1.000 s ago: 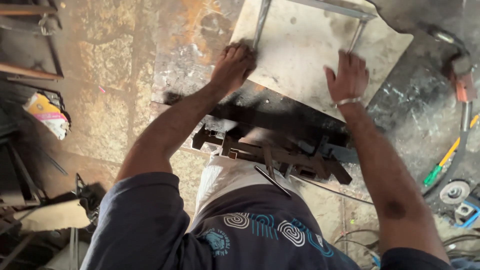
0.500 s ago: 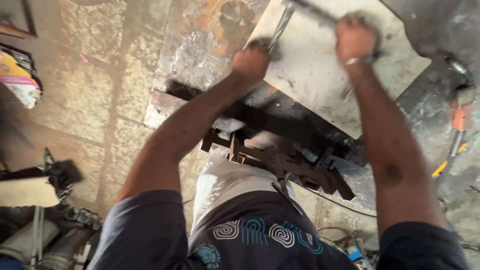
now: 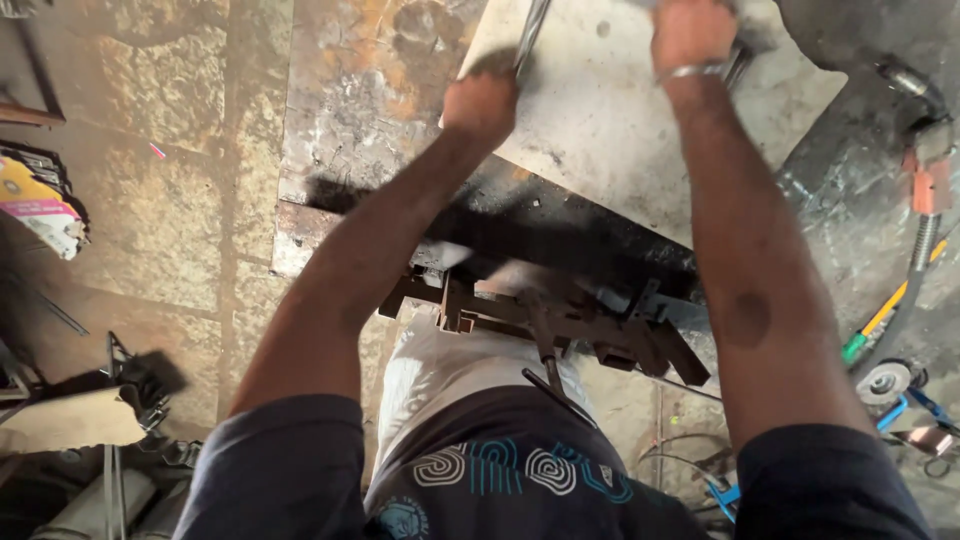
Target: Welding and assembling metal components at a workshop station.
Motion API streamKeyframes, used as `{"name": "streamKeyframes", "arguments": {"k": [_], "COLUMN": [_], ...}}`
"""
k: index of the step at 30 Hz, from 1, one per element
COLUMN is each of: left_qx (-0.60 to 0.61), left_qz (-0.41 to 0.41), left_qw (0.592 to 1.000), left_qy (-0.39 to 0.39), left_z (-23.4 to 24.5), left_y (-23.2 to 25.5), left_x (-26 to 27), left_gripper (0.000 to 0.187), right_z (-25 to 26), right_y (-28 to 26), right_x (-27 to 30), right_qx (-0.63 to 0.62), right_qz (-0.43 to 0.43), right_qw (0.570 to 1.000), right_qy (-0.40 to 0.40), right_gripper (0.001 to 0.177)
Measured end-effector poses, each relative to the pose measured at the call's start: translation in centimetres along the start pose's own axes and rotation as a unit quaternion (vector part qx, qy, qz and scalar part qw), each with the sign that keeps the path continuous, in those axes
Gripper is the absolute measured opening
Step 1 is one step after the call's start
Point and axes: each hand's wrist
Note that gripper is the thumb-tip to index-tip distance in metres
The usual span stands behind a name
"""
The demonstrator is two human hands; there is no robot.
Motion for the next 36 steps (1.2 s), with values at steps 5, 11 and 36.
{"name": "streamKeyframes", "arguments": {"k": [5, 11, 36], "left_qx": [0.012, 0.125, 0.134], "left_qz": [-0.004, -0.019, 0.022], "left_qw": [1.000, 0.991, 0.991], "left_qy": [-0.002, 0.044, 0.012], "left_z": [0.1, -1.9, -0.1], "left_y": [-0.8, -3.0, -1.9], "left_x": [2.7, 2.1, 2.4], "left_gripper": [0.041, 0.040, 0.032], "right_z": [5.3, 10.1, 11.5], "right_y": [-2.9, -0.6, -1.2], "right_x": [2.1, 10.2, 19.7], "right_qx": [-0.029, -0.135, -0.327], "right_qz": [0.021, -0.218, -0.421], "right_qw": [0.999, 0.963, 0.832], "right_qy": [0.015, 0.082, -0.152], "right_gripper": [0.038, 0.050, 0.058]}}
Point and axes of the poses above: each hand's wrist, its own x-axis away from the middle knuckle, its own z-axis out of the back of the hand, y = z × x, and after that the axes turned 7 degrees about -x, right-handed
